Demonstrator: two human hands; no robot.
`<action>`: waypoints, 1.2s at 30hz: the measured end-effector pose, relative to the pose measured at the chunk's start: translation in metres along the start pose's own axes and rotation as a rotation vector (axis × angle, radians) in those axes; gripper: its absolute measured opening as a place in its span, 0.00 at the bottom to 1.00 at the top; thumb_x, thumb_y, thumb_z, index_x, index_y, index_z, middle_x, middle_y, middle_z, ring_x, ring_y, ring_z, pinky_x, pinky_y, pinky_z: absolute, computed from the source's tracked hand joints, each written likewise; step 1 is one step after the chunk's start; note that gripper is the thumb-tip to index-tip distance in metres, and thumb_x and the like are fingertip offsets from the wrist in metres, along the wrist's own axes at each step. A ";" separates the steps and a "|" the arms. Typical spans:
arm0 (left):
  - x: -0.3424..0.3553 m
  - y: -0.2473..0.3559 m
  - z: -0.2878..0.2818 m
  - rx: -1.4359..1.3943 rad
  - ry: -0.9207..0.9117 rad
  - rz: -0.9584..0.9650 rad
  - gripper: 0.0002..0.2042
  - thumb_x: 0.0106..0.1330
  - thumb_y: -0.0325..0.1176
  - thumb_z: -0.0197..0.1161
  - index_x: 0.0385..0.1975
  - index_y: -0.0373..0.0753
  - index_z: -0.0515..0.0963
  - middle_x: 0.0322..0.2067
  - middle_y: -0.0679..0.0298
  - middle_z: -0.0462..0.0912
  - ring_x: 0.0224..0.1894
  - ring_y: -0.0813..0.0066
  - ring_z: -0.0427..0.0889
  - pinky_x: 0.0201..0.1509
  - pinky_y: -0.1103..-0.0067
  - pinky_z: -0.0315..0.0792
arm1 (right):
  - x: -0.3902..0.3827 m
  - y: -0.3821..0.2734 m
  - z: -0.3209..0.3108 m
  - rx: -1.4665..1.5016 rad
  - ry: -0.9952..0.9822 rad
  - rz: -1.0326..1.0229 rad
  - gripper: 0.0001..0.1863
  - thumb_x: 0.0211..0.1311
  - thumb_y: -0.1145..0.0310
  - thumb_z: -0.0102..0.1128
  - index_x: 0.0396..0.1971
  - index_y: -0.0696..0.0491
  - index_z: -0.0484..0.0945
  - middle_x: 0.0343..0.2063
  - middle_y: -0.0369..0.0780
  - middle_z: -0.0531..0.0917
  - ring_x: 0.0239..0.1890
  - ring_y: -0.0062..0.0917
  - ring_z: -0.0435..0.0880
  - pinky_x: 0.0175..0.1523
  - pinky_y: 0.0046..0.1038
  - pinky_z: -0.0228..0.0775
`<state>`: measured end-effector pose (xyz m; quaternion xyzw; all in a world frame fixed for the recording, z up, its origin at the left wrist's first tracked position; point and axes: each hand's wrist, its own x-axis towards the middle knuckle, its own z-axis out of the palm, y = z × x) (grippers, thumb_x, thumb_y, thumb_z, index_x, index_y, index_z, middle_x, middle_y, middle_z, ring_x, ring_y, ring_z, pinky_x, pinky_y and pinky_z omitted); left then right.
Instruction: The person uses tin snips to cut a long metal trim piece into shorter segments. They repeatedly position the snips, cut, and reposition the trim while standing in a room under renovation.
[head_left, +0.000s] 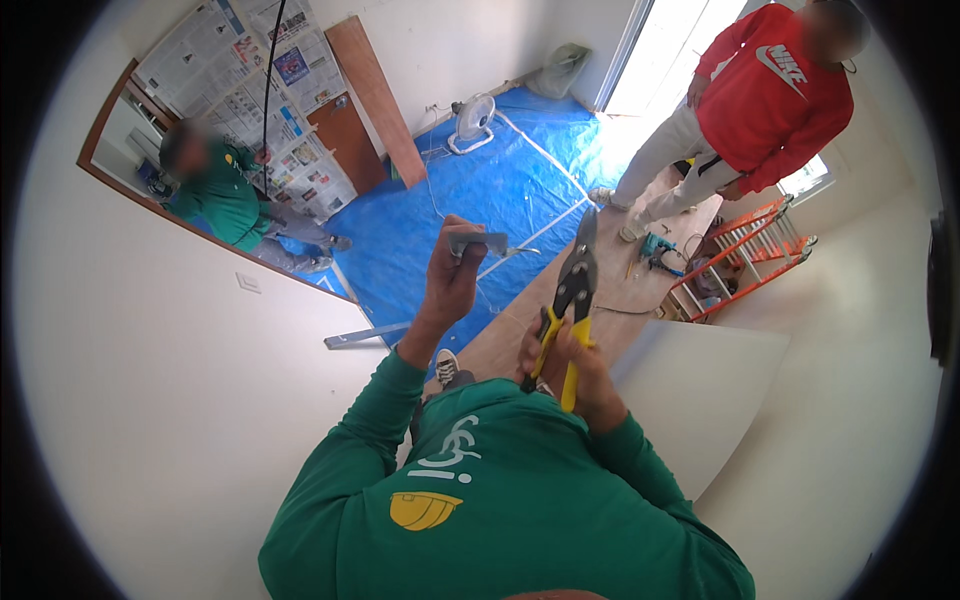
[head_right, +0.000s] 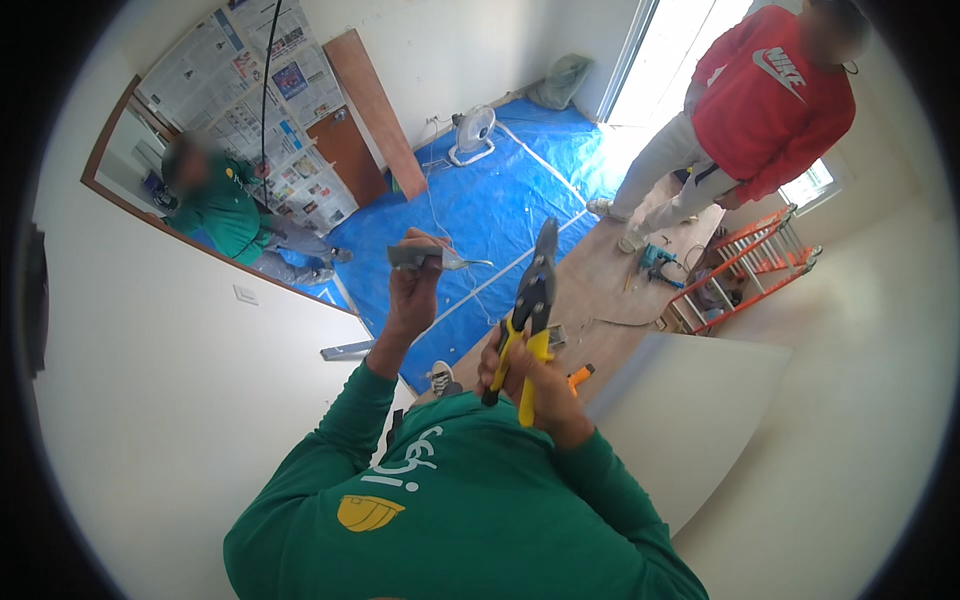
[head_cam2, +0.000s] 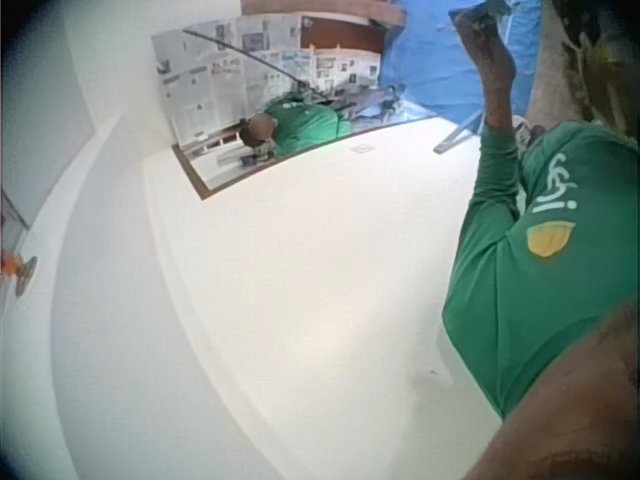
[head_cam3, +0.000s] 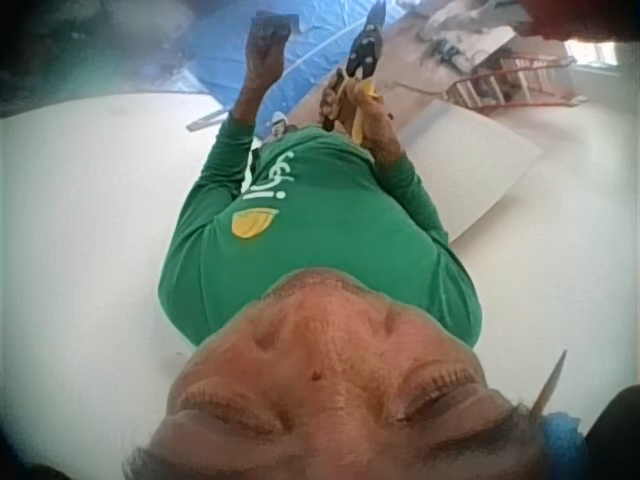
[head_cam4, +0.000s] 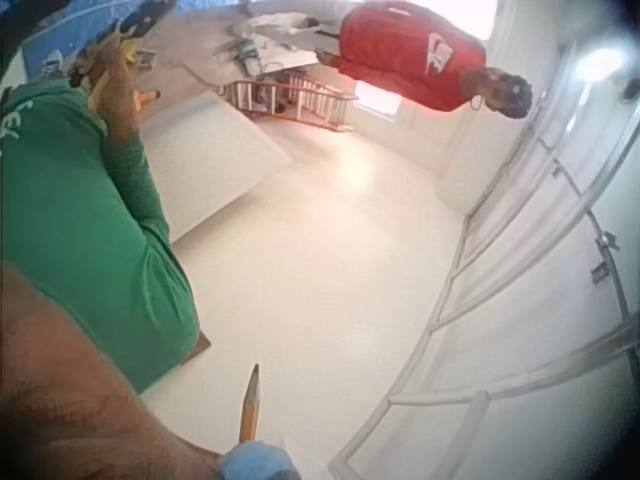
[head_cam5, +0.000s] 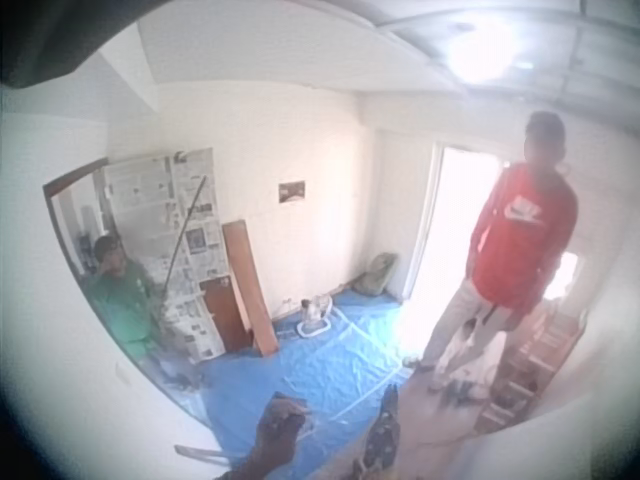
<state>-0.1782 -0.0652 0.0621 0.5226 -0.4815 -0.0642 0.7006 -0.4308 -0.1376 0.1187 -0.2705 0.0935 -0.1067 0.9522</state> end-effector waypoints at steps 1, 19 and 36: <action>0.001 0.001 0.000 0.037 -0.013 0.043 0.08 0.88 0.32 0.56 0.59 0.38 0.73 0.49 0.62 0.82 0.52 0.77 0.80 0.61 0.76 0.74 | 0.005 -0.004 -0.001 -0.049 0.014 0.005 0.26 0.81 0.51 0.64 0.64 0.55 0.70 0.44 0.39 0.79 0.49 0.30 0.83 0.57 0.41 0.82; 0.026 0.024 -0.020 -0.440 0.379 -0.496 0.20 0.89 0.53 0.52 0.53 0.39 0.75 0.35 0.62 0.83 0.37 0.68 0.89 0.45 0.70 0.86 | -0.002 -0.056 -0.007 -0.665 -0.026 0.374 0.29 0.76 0.53 0.72 0.67 0.53 0.76 0.49 0.35 0.84 0.52 0.24 0.82 0.59 0.32 0.75; 0.018 0.043 -0.015 -0.722 0.204 -0.396 0.15 0.89 0.46 0.51 0.36 0.47 0.69 0.26 0.70 0.71 0.26 0.80 0.74 0.28 0.83 0.72 | 0.026 -0.037 0.033 -0.682 -0.236 0.525 0.33 0.74 0.52 0.75 0.69 0.53 0.74 0.52 0.37 0.84 0.56 0.25 0.81 0.60 0.32 0.76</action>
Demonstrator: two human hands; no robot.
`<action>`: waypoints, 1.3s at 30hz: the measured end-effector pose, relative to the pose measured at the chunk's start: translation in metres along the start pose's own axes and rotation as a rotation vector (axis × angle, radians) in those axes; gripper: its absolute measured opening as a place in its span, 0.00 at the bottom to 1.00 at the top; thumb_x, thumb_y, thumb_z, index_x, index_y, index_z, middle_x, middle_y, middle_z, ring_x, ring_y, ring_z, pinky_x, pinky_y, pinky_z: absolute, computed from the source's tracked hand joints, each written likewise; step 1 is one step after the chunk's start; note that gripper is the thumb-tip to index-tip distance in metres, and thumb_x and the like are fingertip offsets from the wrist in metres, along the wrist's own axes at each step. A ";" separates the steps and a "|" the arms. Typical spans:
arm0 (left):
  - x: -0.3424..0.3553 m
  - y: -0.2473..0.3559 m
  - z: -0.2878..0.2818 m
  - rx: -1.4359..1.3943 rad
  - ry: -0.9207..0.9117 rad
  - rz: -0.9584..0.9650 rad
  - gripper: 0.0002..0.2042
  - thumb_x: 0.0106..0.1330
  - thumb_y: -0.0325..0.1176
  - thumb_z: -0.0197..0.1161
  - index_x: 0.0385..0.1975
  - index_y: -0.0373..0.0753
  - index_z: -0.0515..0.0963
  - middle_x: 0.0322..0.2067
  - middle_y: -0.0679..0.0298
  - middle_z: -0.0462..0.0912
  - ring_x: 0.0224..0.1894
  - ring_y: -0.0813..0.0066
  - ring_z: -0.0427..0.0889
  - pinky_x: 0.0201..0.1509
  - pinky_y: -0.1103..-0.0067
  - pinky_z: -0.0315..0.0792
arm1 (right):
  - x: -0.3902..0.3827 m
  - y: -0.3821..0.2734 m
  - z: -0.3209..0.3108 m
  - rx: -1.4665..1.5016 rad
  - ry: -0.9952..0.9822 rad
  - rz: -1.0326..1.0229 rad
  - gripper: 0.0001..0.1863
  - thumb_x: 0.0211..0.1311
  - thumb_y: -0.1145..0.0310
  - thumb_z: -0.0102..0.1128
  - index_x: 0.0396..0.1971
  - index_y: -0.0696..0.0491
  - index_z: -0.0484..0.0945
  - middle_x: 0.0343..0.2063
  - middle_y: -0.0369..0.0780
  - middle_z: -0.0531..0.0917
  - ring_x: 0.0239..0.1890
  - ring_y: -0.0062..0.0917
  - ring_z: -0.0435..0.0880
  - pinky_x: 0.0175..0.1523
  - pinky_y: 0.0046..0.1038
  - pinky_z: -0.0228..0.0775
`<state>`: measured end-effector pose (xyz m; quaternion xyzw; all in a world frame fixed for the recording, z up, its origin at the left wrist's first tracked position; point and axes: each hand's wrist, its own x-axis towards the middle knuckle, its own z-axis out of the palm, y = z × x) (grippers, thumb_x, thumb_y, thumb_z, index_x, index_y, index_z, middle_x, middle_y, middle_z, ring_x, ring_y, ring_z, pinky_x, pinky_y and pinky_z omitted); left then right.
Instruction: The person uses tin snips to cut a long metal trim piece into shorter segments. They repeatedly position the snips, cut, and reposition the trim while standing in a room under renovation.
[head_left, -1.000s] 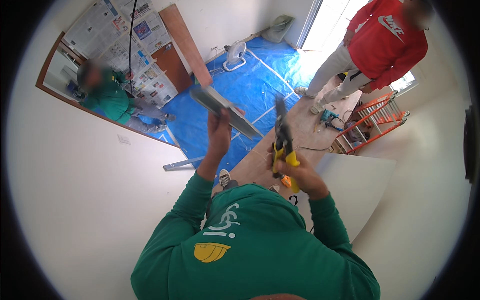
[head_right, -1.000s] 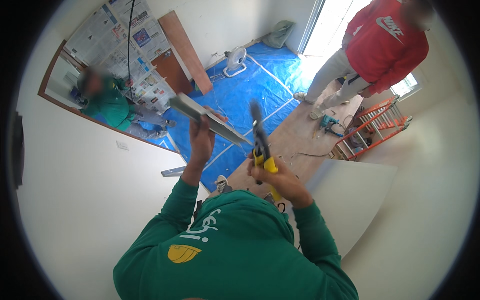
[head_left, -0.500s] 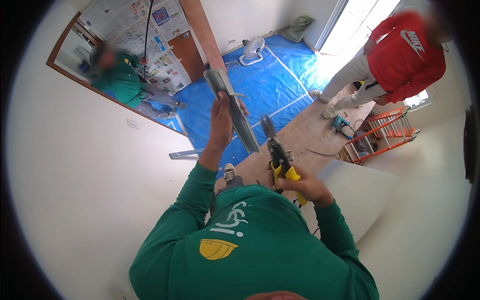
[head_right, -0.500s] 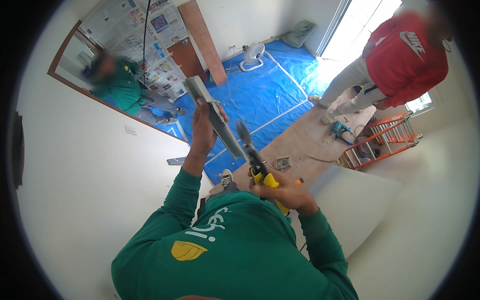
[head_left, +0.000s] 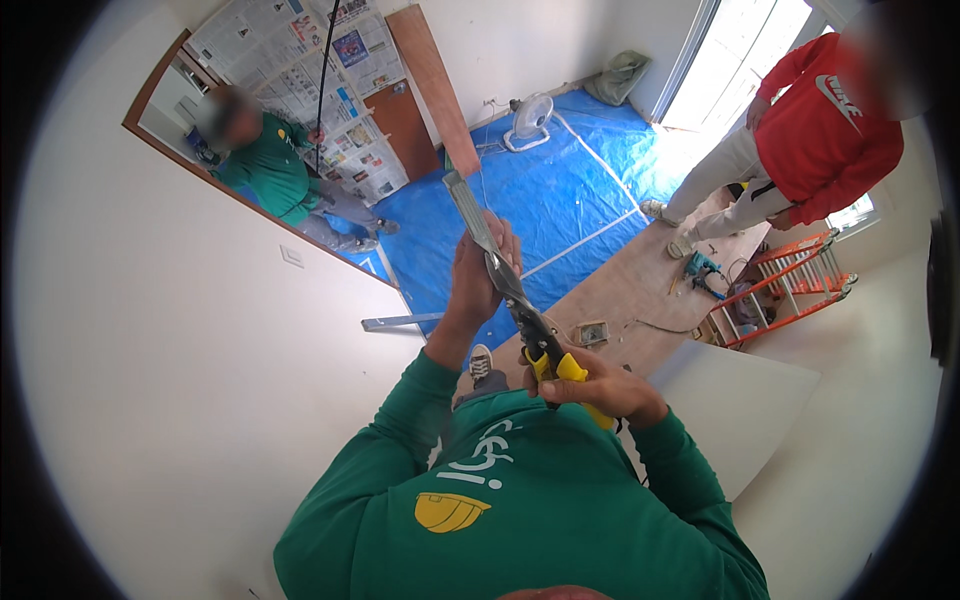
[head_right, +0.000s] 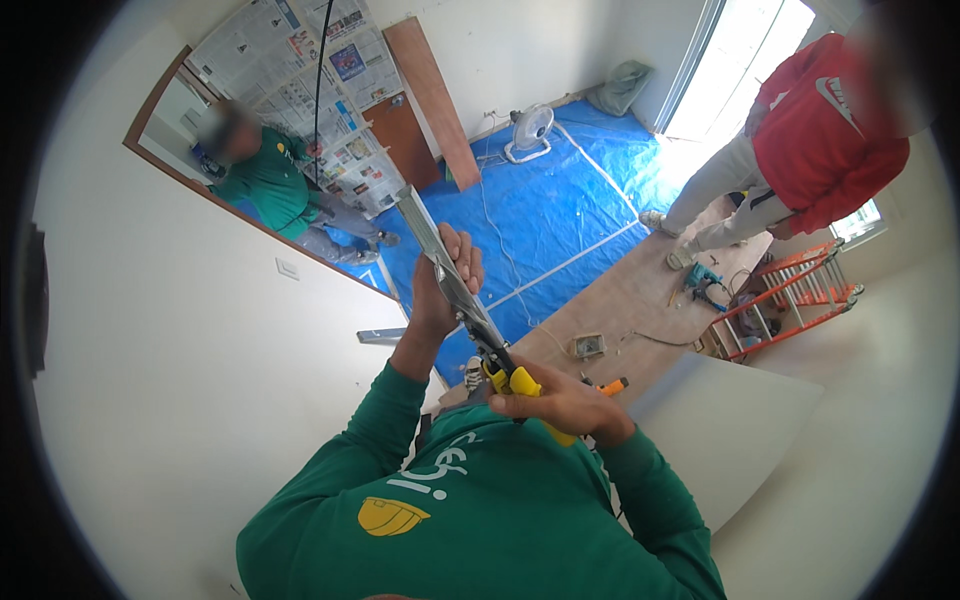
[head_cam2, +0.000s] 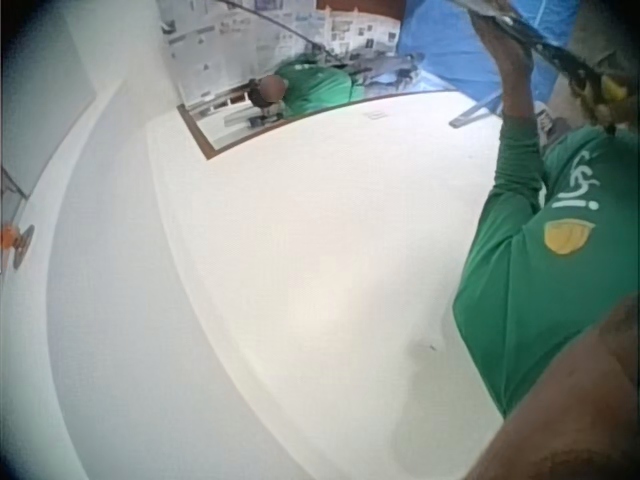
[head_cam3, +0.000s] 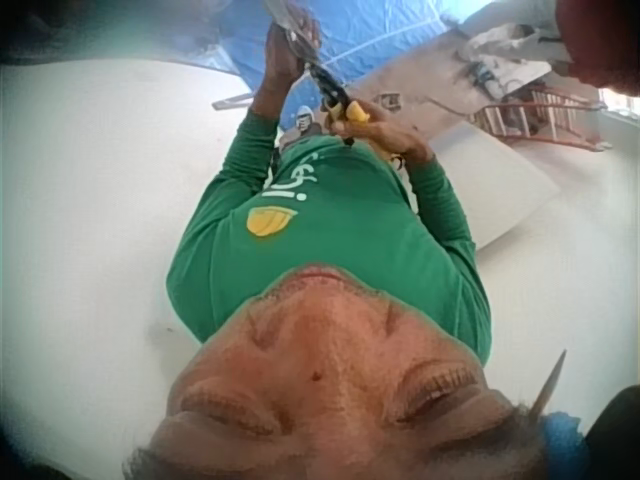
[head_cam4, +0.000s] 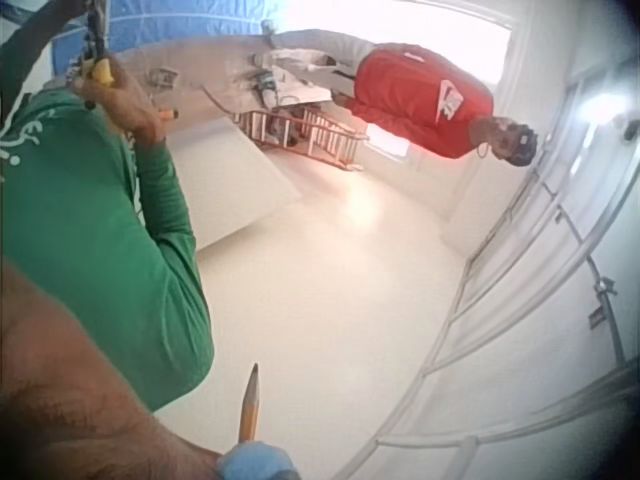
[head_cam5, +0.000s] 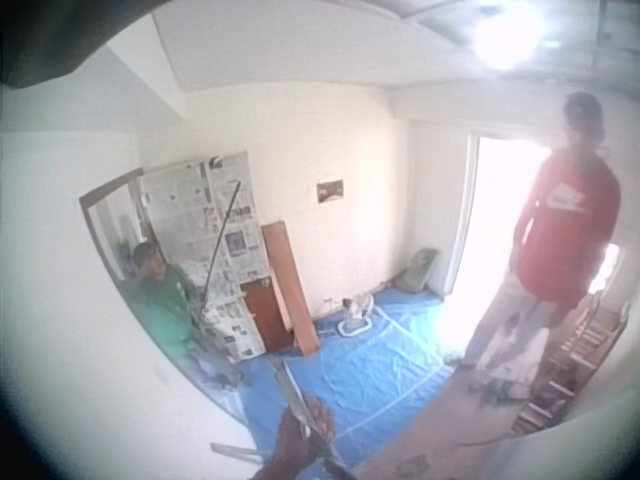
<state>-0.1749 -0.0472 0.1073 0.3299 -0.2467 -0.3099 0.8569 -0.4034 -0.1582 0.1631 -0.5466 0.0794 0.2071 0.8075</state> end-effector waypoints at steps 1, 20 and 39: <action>-0.001 0.000 0.000 -0.031 -0.023 -0.001 0.15 0.89 0.46 0.53 0.36 0.47 0.69 0.26 0.70 0.71 0.26 0.79 0.74 0.30 0.82 0.73 | 0.002 -0.001 0.001 0.001 -0.002 0.005 0.33 0.74 0.52 0.75 0.69 0.52 0.74 0.53 0.37 0.83 0.56 0.25 0.81 0.60 0.32 0.76; -0.008 -0.023 0.005 0.125 -0.013 -0.256 0.19 0.88 0.51 0.52 0.34 0.45 0.70 0.24 0.70 0.69 0.25 0.78 0.73 0.29 0.80 0.71 | 0.005 0.014 0.017 -0.059 0.219 -0.082 0.23 0.75 0.55 0.73 0.59 0.53 0.78 0.42 0.33 0.80 0.40 0.18 0.80 0.47 0.27 0.76; 0.004 -0.045 0.023 0.306 -0.036 -0.310 0.19 0.88 0.53 0.54 0.46 0.41 0.77 0.24 0.72 0.74 0.21 0.85 0.73 0.24 0.84 0.72 | -0.020 0.004 -0.019 -0.036 0.356 0.027 0.19 0.75 0.62 0.73 0.56 0.52 0.78 0.41 0.34 0.83 0.40 0.19 0.83 0.46 0.26 0.77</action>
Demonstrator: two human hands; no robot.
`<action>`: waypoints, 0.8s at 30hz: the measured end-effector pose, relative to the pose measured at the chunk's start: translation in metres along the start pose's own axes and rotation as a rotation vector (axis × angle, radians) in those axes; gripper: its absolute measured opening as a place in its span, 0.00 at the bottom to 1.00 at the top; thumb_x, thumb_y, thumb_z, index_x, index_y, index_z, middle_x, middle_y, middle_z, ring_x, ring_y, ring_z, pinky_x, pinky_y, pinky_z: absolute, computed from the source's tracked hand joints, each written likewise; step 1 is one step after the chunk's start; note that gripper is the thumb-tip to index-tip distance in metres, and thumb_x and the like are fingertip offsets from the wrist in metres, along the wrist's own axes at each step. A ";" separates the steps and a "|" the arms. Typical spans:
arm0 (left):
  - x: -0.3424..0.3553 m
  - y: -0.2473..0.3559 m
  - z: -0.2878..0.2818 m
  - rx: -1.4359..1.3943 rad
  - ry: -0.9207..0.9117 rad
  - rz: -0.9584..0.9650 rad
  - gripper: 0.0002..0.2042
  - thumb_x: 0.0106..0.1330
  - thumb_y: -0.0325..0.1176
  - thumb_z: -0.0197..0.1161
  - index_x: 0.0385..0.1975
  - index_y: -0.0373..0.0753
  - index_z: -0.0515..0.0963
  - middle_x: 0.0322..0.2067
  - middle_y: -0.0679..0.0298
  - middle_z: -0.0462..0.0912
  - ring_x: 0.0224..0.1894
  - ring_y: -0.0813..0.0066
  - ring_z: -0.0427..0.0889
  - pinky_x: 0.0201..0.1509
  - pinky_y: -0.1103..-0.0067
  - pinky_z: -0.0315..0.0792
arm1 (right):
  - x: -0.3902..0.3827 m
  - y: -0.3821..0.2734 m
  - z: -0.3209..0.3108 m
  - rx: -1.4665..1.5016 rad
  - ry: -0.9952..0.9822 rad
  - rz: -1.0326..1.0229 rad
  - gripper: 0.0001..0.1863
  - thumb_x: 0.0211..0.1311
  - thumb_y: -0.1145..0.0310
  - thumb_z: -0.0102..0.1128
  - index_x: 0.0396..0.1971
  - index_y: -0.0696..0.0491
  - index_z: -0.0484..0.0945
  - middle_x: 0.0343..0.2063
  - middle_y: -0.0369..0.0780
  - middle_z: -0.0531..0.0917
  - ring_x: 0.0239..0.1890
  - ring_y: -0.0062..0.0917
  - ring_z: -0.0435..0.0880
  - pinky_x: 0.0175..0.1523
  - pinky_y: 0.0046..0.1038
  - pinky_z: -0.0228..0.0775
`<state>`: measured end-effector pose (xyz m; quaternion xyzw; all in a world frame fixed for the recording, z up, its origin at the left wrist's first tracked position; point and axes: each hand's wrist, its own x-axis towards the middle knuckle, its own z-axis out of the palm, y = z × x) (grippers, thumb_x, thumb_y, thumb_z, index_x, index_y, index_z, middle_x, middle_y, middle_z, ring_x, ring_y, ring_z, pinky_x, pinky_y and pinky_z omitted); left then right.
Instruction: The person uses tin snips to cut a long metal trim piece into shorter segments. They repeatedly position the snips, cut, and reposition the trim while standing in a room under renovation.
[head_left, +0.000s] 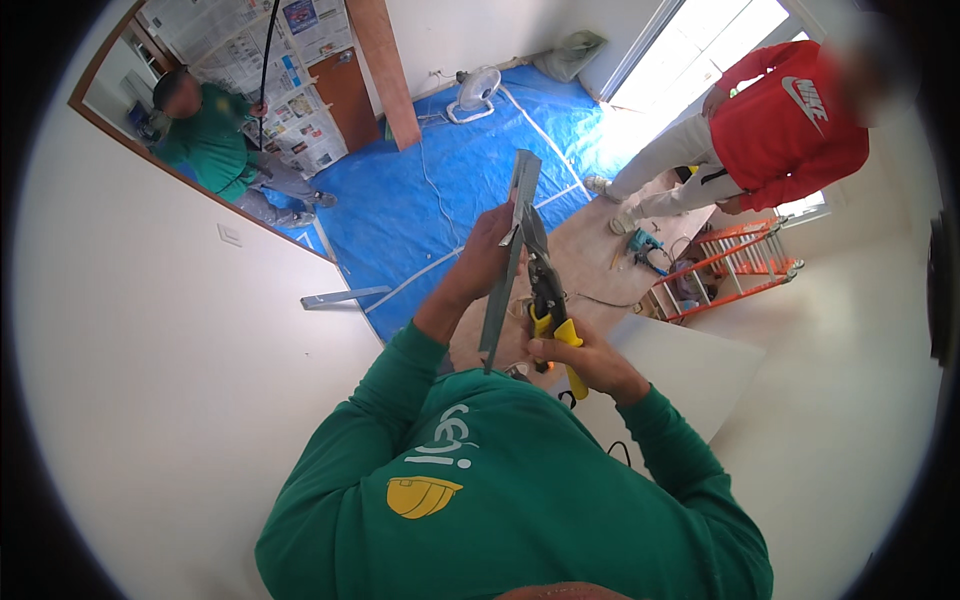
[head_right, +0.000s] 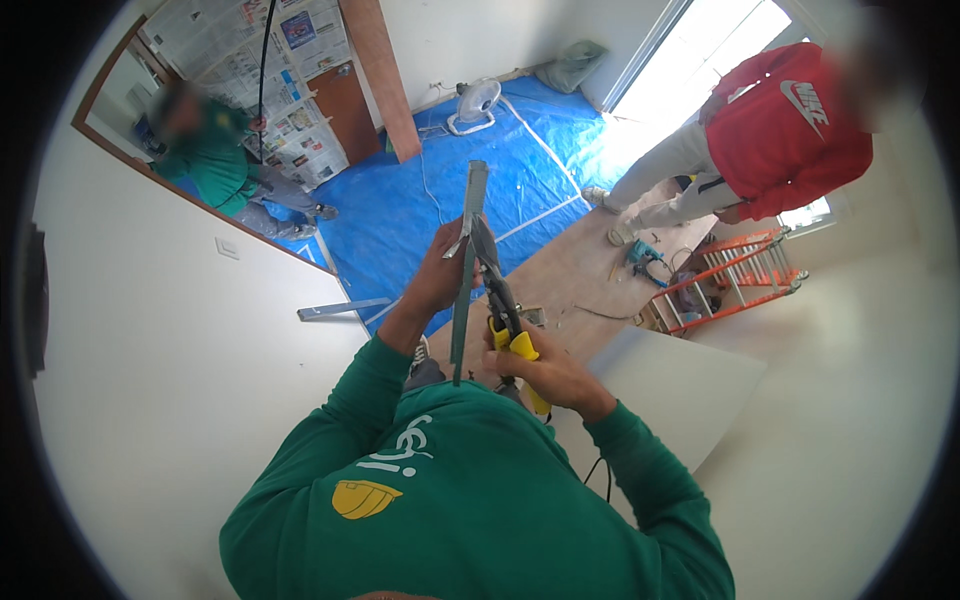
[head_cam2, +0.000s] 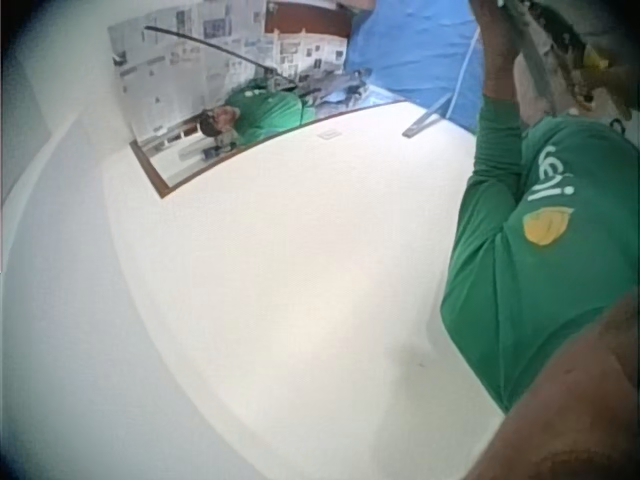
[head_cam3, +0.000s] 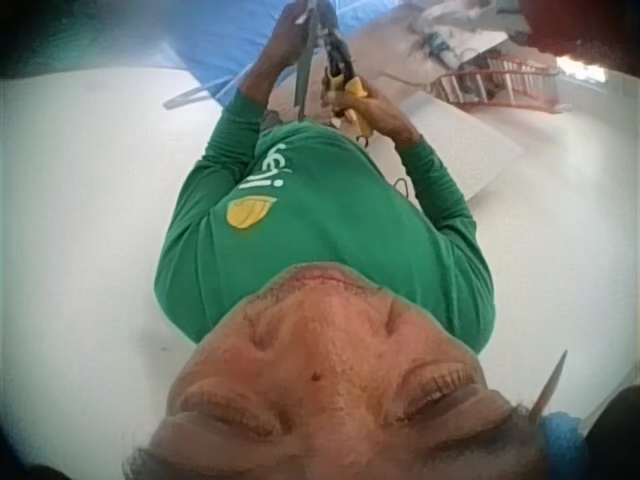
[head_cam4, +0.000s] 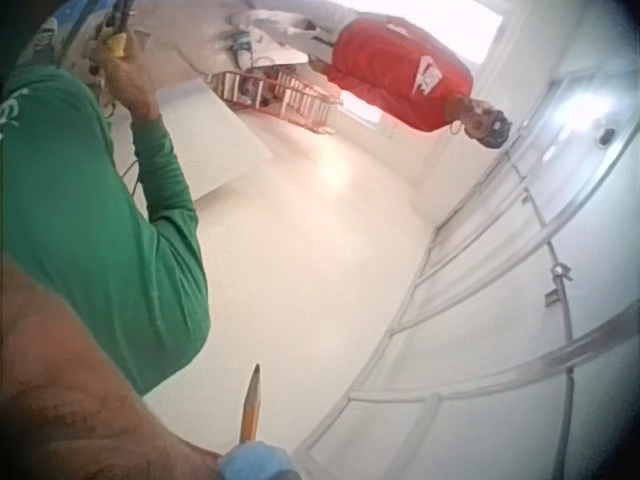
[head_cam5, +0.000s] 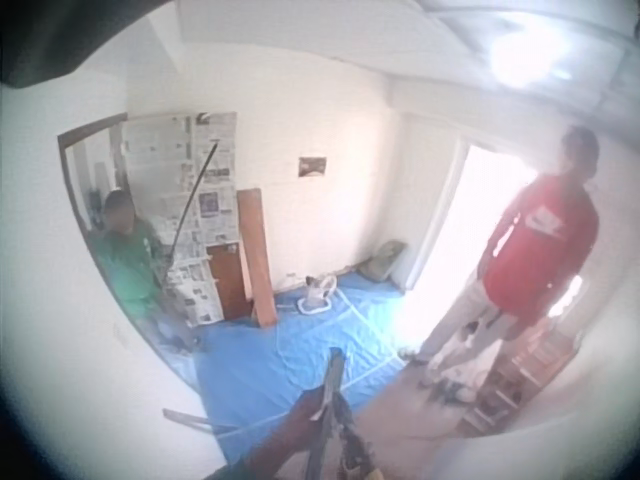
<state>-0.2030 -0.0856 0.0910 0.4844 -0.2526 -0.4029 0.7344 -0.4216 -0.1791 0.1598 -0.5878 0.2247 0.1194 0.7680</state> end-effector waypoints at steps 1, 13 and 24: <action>-0.001 0.002 0.000 0.011 0.042 -0.025 0.19 0.88 0.53 0.54 0.46 0.41 0.77 0.25 0.72 0.74 0.21 0.85 0.73 0.24 0.84 0.72 | 0.001 -0.004 0.002 0.041 -0.034 -0.020 0.20 0.75 0.62 0.73 0.59 0.52 0.78 0.43 0.34 0.83 0.44 0.20 0.83 0.50 0.27 0.77; 0.003 0.024 -0.032 0.458 -0.083 -0.008 0.29 0.89 0.59 0.48 0.35 0.39 0.78 0.24 0.70 0.75 0.23 0.84 0.75 0.25 0.81 0.71 | -0.027 -0.019 -0.035 -0.135 -0.093 0.142 0.30 0.69 0.62 0.75 0.68 0.56 0.78 0.50 0.37 0.86 0.51 0.25 0.85 0.58 0.30 0.76; 0.019 0.024 -0.039 -0.089 -0.043 0.110 0.21 0.88 0.54 0.55 0.33 0.47 0.69 0.21 0.76 0.68 0.19 0.88 0.70 0.22 0.87 0.65 | -0.014 0.005 0.004 0.078 -0.124 -0.012 0.30 0.71 0.61 0.75 0.68 0.53 0.76 0.53 0.37 0.83 0.56 0.24 0.83 0.61 0.31 0.77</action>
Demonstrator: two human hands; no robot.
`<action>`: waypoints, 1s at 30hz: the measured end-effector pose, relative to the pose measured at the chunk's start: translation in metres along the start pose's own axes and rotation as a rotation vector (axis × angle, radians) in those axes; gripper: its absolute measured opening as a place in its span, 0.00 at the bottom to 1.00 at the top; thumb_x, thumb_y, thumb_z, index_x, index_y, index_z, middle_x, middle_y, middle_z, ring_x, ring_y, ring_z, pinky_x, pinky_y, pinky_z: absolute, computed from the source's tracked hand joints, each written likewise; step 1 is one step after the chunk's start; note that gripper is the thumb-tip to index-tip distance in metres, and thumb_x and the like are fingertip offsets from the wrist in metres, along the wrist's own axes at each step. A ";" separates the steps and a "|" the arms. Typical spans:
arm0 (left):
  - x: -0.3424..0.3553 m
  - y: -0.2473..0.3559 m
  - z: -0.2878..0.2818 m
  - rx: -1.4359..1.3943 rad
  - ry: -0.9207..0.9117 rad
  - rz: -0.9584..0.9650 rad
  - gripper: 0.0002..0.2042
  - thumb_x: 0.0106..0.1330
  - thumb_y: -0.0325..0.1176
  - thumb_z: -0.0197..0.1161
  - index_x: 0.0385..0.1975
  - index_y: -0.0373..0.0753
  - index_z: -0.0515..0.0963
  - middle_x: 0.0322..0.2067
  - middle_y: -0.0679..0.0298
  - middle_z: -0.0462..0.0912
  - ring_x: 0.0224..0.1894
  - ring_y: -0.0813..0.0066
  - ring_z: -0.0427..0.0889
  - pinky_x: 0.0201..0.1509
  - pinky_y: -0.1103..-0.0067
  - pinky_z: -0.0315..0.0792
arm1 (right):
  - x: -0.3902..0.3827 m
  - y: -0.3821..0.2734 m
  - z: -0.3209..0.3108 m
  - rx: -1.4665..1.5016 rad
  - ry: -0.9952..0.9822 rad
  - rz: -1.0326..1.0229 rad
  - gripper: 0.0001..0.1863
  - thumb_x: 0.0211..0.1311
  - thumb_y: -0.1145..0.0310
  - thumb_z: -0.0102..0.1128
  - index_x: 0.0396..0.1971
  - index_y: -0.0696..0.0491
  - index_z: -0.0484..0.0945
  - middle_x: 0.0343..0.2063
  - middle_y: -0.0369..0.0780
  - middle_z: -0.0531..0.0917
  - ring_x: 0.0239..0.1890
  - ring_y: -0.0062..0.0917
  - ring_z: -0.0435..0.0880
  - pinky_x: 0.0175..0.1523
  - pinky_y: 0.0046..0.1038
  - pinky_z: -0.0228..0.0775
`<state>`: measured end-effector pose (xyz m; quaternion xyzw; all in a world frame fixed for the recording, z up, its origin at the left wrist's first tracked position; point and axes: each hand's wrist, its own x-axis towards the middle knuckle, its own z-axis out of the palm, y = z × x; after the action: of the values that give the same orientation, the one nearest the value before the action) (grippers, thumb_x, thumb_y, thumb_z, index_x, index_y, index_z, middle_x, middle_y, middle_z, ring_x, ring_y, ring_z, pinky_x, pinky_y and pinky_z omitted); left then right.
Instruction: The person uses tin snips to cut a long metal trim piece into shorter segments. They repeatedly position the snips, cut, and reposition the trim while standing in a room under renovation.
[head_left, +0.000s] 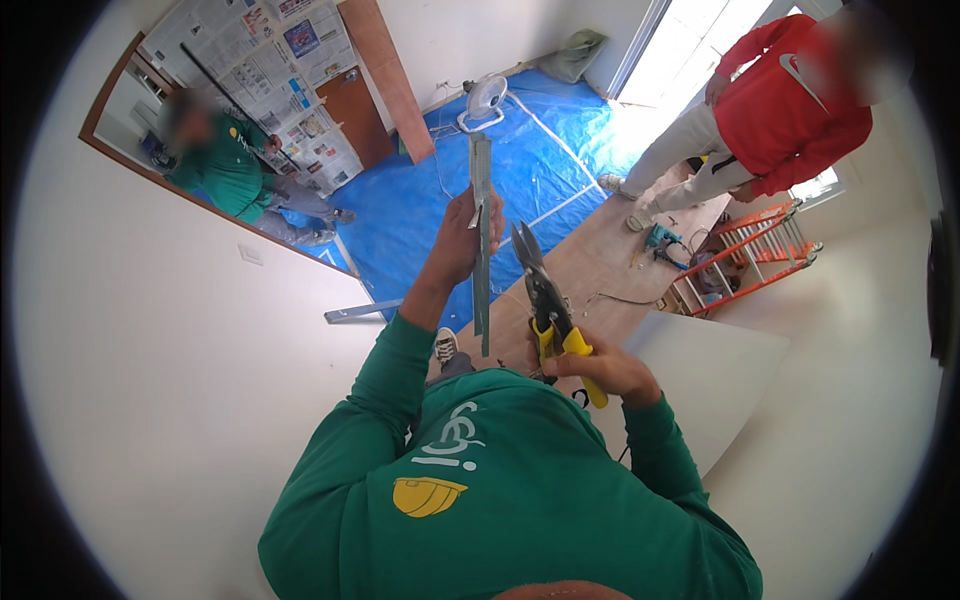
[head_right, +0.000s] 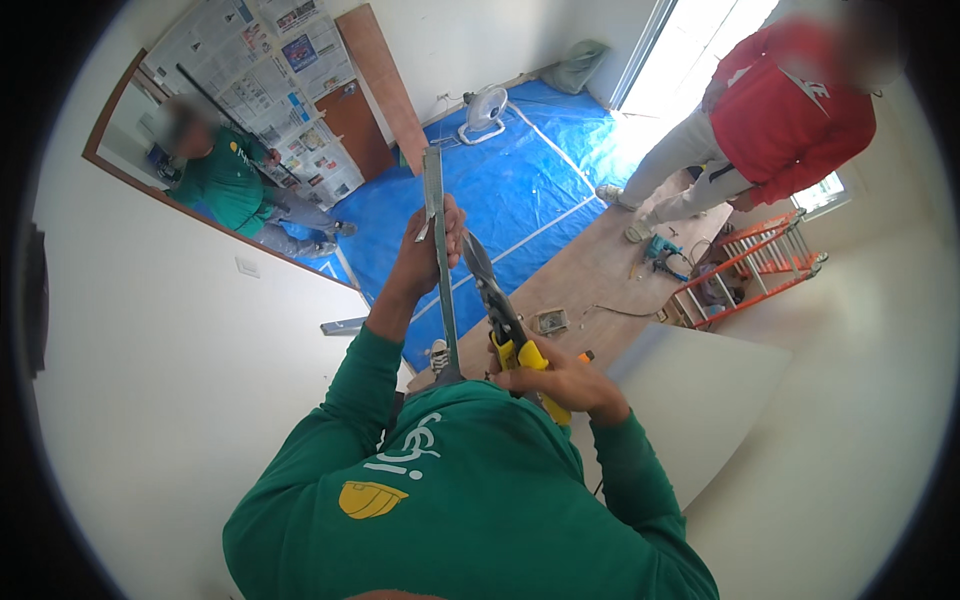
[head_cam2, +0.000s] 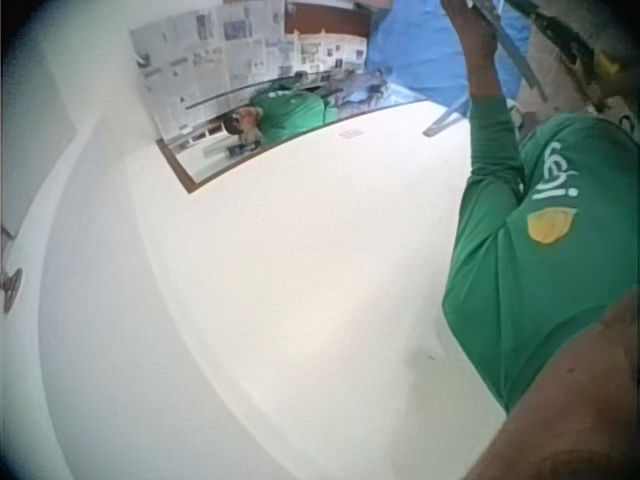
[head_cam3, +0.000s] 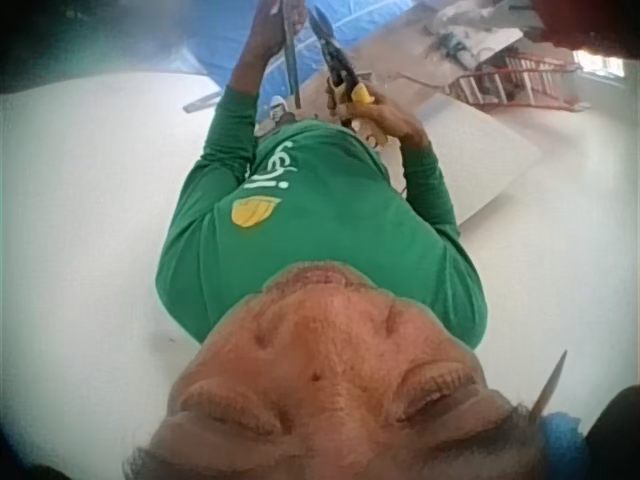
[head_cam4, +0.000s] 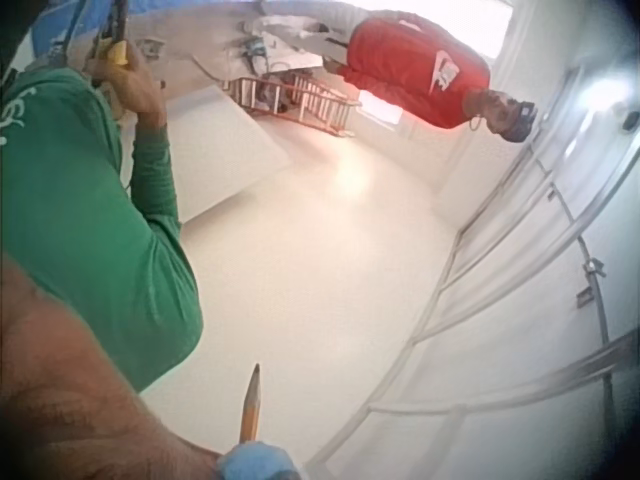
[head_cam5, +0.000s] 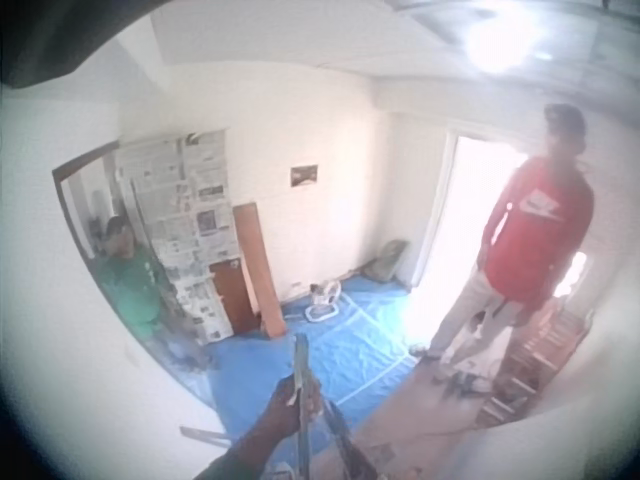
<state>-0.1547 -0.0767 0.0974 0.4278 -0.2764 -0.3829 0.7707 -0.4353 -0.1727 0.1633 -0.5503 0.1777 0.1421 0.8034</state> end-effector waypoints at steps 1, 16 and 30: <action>-0.003 0.001 0.004 0.006 0.001 -0.015 0.21 0.88 0.54 0.55 0.33 0.47 0.69 0.21 0.76 0.68 0.19 0.88 0.69 0.22 0.87 0.65 | 0.004 -0.001 0.001 0.002 0.000 -0.002 0.30 0.71 0.61 0.75 0.68 0.53 0.76 0.53 0.37 0.83 0.56 0.24 0.83 0.62 0.32 0.77; -0.003 -0.007 0.026 0.165 0.044 0.060 0.18 0.91 0.48 0.48 0.38 0.44 0.72 0.28 0.72 0.70 0.27 0.84 0.71 0.30 0.81 0.69 | 0.019 -0.010 0.016 0.032 -0.008 -0.076 0.31 0.70 0.56 0.74 0.66 0.55 0.77 0.53 0.38 0.83 0.55 0.26 0.83 0.62 0.34 0.77; -0.014 -0.008 0.046 0.445 0.073 -0.009 0.31 0.91 0.58 0.42 0.34 0.38 0.79 0.27 0.68 0.76 0.31 0.78 0.73 0.39 0.74 0.72 | 0.037 0.021 0.040 -0.038 0.235 -0.188 0.18 0.75 0.58 0.70 0.52 0.54 0.78 0.38 0.35 0.84 0.39 0.21 0.85 0.45 0.28 0.79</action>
<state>-0.2005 -0.0884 0.1112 0.6021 -0.3242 -0.3002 0.6650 -0.4063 -0.1265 0.1429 -0.5923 0.2156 0.0040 0.7763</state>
